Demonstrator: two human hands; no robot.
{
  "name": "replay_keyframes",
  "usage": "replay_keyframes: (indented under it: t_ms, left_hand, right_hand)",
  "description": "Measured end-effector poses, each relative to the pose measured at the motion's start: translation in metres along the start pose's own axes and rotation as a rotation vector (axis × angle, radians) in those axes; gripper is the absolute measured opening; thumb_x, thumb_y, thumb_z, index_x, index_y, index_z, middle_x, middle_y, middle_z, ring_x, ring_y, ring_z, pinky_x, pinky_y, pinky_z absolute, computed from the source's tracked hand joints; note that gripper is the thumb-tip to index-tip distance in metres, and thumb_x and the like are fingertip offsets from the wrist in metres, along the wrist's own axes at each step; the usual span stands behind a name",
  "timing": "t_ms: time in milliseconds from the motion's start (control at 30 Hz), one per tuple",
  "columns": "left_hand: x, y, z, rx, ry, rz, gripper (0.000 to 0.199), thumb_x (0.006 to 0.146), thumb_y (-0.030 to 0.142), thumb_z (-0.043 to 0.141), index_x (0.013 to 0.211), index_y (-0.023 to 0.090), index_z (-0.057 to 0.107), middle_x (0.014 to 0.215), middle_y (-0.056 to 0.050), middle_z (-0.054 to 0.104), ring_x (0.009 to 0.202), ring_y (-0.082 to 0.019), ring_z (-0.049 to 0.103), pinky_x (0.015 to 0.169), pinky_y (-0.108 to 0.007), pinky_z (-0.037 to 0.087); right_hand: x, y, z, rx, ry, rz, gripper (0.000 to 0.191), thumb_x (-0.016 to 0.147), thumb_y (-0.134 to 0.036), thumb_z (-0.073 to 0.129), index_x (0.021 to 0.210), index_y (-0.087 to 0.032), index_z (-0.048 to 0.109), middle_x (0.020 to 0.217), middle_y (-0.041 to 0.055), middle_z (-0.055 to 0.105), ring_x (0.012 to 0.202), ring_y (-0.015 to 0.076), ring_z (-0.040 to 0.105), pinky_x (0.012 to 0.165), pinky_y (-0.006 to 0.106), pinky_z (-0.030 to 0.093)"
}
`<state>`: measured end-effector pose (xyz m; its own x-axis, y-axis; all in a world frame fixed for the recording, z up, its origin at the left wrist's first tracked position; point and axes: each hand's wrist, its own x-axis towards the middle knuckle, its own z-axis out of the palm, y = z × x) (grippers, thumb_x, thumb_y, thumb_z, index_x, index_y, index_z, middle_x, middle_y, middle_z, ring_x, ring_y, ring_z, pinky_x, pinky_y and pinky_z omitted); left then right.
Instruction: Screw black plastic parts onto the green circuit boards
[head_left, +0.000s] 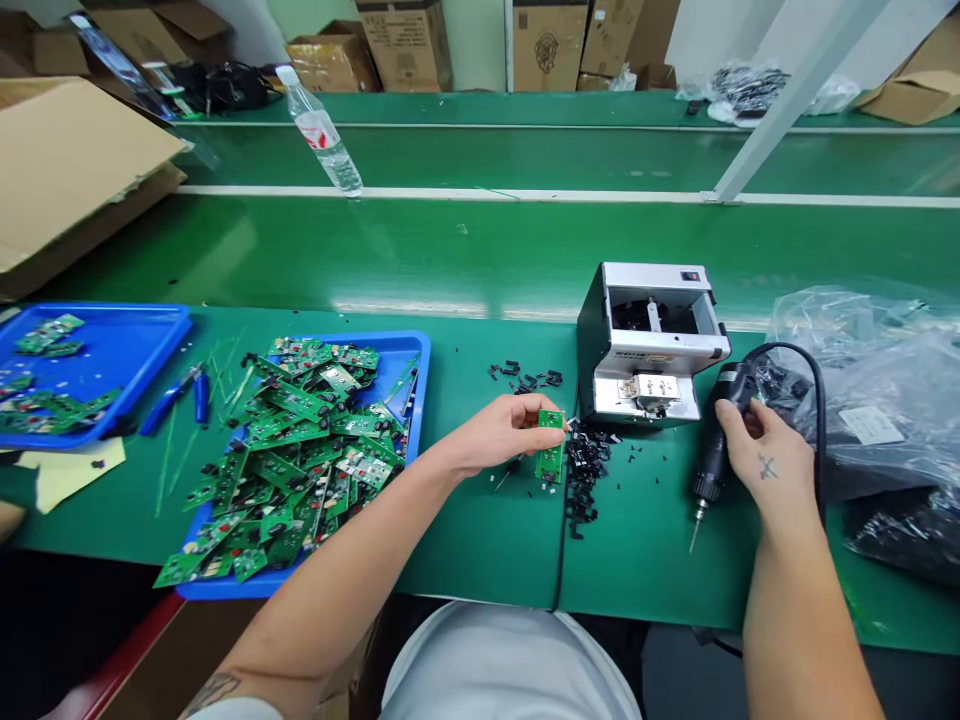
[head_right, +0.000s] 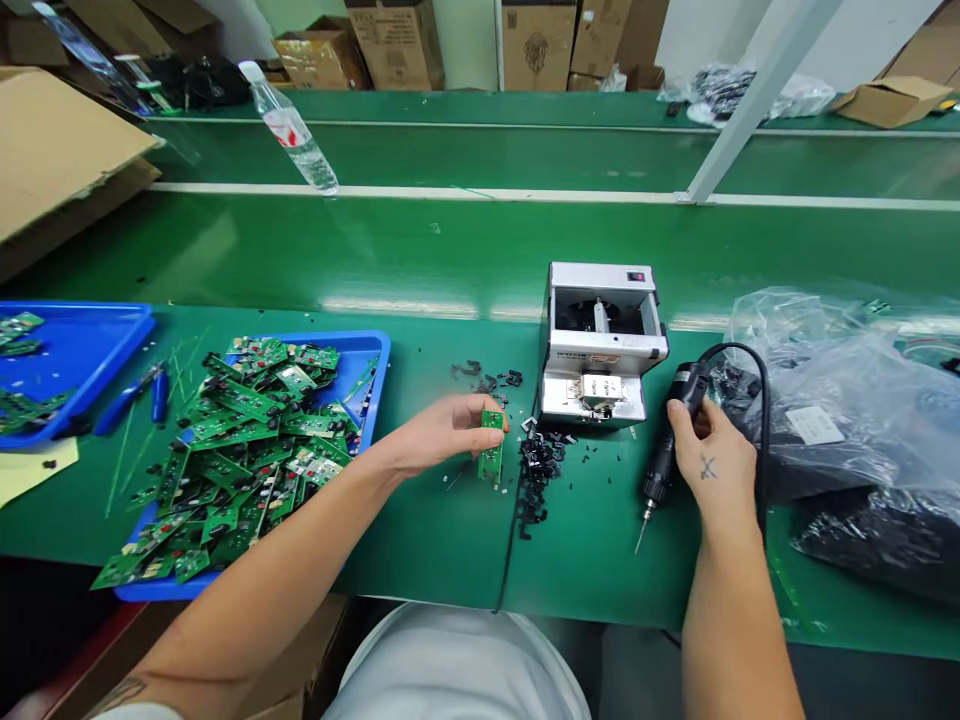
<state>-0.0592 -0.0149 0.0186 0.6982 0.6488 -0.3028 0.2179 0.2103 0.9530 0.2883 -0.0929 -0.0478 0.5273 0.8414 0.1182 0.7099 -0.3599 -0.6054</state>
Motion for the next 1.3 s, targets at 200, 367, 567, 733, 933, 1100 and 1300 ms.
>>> replay_keyframes:
  t_ms: [200, 367, 567, 733, 933, 1100, 1300]
  left_hand:
    - [-0.002, 0.002, 0.004, -0.060, -0.037, 0.036, 0.025, 0.084, 0.038, 0.058, 0.089, 0.014, 0.053, 0.090, -0.008, 0.067, 0.085, -0.014, 0.059, 0.077, -0.027, 0.042]
    - [-0.003, 0.000, 0.008, -0.021, -0.054, -0.010, 0.025, 0.085, 0.039, 0.057, 0.093, 0.015, 0.051, 0.078, -0.004, 0.066, 0.072, -0.011, 0.055, 0.069, -0.025, 0.041]
    - [-0.004, 0.000, 0.011, 0.006, -0.098, -0.039, 0.028, 0.088, 0.038, 0.050, 0.106, 0.017, 0.054, 0.073, 0.001, 0.055, 0.066, -0.009, 0.053, 0.067, -0.024, 0.044]
    - [-0.005, -0.002, 0.012, 0.005, -0.193, -0.073, 0.033, 0.091, 0.035, 0.044, 0.118, 0.017, 0.046, 0.070, 0.002, 0.052, 0.065, -0.010, 0.053, 0.068, -0.025, 0.047]
    - [-0.006, -0.006, 0.017, 0.072, -0.235, -0.010, 0.018, 0.093, 0.029, 0.037, 0.108, 0.019, 0.041, 0.091, -0.002, 0.059, 0.062, -0.007, 0.053, 0.062, -0.023, 0.043]
    - [-0.008, -0.002, 0.018, 0.208, -0.292, 0.056, 0.016, 0.092, 0.030, 0.042, 0.102, 0.018, 0.048, 0.078, 0.001, 0.059, 0.066, -0.008, 0.051, 0.066, -0.023, 0.040]
    - [-0.007, -0.005, 0.023, 0.141, -0.290, 0.048, 0.019, 0.090, 0.032, 0.048, 0.102, 0.017, 0.049, 0.086, -0.002, 0.059, 0.063, -0.007, 0.049, 0.062, -0.022, 0.041]
  right_hand:
    - [-0.027, -0.037, -0.012, -0.223, 0.231, -0.139, 0.047, 0.083, -0.048, 0.055, 0.116, -0.015, 0.062, 0.106, 0.0196, 0.057, 0.094, 0.0354, 0.058, 0.080, 0.052, 0.044]
    - [-0.059, -0.069, -0.004, -0.150, 0.019, -0.577, 0.018, 0.087, -0.028, 0.054, 0.099, -0.021, 0.065, 0.097, 0.0089, 0.065, 0.088, 0.0210, 0.062, 0.082, 0.033, 0.049]
    - [-0.067, -0.077, 0.022, -0.154, -0.308, -0.847, 0.021, 0.088, -0.028, 0.053, 0.106, -0.024, 0.064, 0.099, 0.0052, 0.067, 0.088, 0.0172, 0.065, 0.071, 0.027, 0.050]
    - [-0.057, -0.069, 0.031, -0.088, -0.339, -0.806, 0.023, 0.089, -0.030, 0.051, 0.104, -0.022, 0.066, 0.100, 0.0086, 0.067, 0.090, 0.0194, 0.065, 0.076, 0.030, 0.053]
    - [-0.056, -0.073, 0.021, 0.166, -0.423, -0.642, 0.016, 0.086, -0.031, 0.056, 0.091, -0.021, 0.069, 0.095, 0.0071, 0.070, 0.084, 0.0196, 0.066, 0.080, 0.034, 0.055]
    - [-0.059, -0.093, 0.012, 0.389, -0.676, -0.452, 0.021, 0.086, -0.036, 0.057, 0.079, -0.020, 0.069, 0.078, 0.0041, 0.070, 0.061, 0.0145, 0.063, 0.057, 0.026, 0.055]
    - [-0.061, -0.106, 0.017, 0.542, -0.905, -0.326, 0.028, 0.087, -0.038, 0.055, 0.074, -0.017, 0.069, 0.065, 0.0035, 0.066, 0.058, 0.0128, 0.061, 0.057, 0.024, 0.053]
